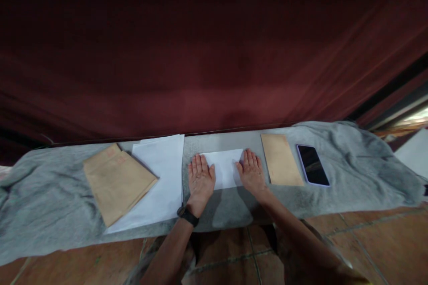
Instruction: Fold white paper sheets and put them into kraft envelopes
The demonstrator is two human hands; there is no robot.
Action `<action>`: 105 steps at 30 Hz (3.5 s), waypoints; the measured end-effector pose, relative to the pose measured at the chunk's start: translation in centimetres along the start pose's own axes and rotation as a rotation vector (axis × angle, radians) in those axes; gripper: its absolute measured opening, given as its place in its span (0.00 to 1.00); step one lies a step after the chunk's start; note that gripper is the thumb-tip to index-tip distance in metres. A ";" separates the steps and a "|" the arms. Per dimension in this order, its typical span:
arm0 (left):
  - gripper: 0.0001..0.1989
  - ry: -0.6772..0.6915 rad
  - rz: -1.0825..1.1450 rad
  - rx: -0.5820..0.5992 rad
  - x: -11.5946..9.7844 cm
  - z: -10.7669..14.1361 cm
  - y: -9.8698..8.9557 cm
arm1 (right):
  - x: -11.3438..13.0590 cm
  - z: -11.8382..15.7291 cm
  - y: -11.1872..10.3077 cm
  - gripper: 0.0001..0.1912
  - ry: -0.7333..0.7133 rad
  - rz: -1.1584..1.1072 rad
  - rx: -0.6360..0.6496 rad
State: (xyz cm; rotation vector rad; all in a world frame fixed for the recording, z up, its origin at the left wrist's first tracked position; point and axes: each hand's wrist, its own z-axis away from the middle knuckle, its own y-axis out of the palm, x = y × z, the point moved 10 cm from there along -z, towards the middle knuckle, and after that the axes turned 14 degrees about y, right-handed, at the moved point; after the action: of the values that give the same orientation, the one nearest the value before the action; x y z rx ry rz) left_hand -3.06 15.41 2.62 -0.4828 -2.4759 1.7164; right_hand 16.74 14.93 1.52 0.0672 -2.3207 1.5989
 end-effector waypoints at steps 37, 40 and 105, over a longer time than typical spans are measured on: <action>0.32 0.155 -0.001 0.039 -3.3 1.7 -0.4 | 0.4 1.8 -0.6 0.32 -0.103 -0.031 0.077; 0.33 0.155 -0.005 0.032 -3.1 2.0 -0.5 | -0.2 1.8 -0.6 0.32 -0.098 -0.035 0.071; 0.34 0.092 0.010 -0.007 0.2 1.1 -0.1 | -1.2 -0.2 0.4 0.32 -0.020 -0.028 0.066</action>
State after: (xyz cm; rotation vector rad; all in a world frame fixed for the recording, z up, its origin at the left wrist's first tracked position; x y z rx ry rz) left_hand -3.50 14.46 2.30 -0.5626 -2.4202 1.6503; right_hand 17.88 15.14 0.85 0.1303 -2.2712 1.6685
